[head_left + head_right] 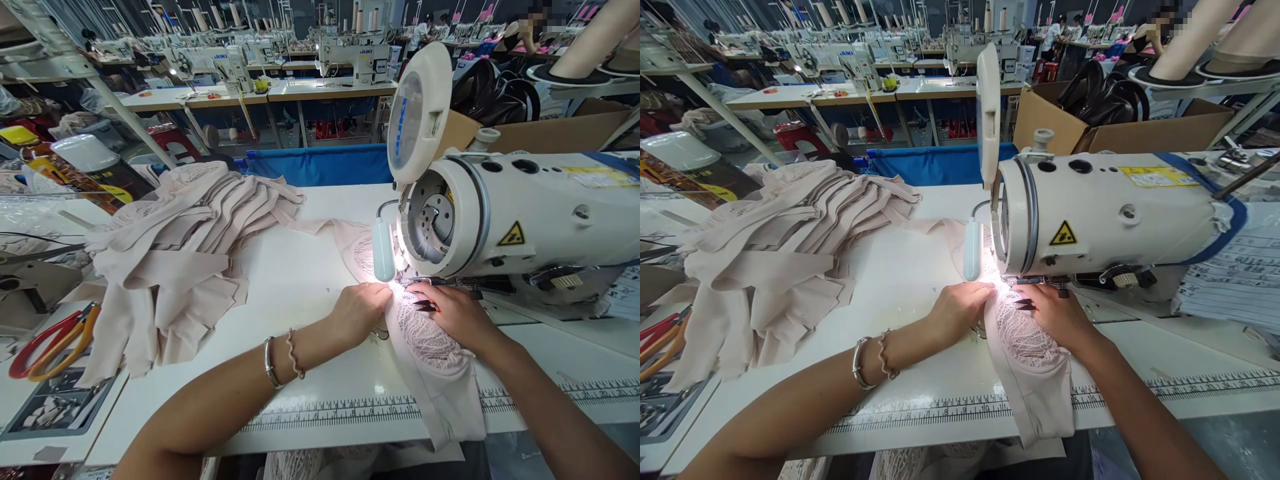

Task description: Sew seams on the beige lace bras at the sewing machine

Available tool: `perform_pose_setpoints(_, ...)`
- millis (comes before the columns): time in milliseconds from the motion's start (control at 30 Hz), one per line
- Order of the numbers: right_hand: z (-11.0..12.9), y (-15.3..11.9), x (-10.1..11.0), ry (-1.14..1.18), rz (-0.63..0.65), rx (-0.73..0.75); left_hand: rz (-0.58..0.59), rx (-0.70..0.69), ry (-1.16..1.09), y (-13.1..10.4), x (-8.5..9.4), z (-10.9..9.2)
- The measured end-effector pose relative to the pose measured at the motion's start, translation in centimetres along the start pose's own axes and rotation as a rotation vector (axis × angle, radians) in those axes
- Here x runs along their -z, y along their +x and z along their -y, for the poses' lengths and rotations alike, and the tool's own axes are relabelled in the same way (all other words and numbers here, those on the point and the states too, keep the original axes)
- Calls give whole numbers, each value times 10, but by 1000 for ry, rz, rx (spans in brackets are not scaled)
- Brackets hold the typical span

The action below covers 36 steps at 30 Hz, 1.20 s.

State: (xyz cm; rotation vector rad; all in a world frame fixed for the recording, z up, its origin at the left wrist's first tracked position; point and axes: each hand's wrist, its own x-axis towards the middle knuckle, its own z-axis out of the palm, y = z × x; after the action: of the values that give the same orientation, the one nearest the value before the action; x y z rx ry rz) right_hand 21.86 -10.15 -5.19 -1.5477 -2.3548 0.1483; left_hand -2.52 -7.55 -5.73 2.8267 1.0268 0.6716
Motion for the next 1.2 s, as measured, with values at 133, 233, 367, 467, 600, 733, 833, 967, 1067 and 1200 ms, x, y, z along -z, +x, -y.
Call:
perform_pose_setpoints(133, 3, -1, 1, -59, -48, 64, 45, -20, -35, -1, 1, 1)
perform_pose_setpoints(233, 5, -1, 2, -126, -101, 160, 90, -38, -17, 0, 4, 0)
perform_pose_setpoints(367, 4, -1, 3, -171, -143, 223, 150, -98, 33, 2, 9, -1)
perform_pose_setpoints(467, 2, -2, 2, -173, -136, 219, 169, -134, 54, 4, 11, -2)
perform_pose_setpoints(600, 0, -3, 2, -183, -127, 225, 176, -163, 71, 5, 12, -1)
perform_pose_setpoints(733, 0, -3, 3, -161, -120, 214, 162, -168, 55, 5, 12, 1)
perform_pose_setpoints(833, 0, -4, 3, -167, -109, 203, 147, -157, 41, 6, 10, 4)
perform_pose_setpoints(967, 0, -4, 1, -225, -112, 228, 129, -144, 26, 6, 9, 6)
perform_pose_setpoints(1067, 0, -4, 0, -235, -117, 241, 121, -145, 14, 6, 9, 8)
perform_pose_setpoints(1200, 0, -5, -2, -180, -104, 197, 109, -143, -21, 7, 9, 13)
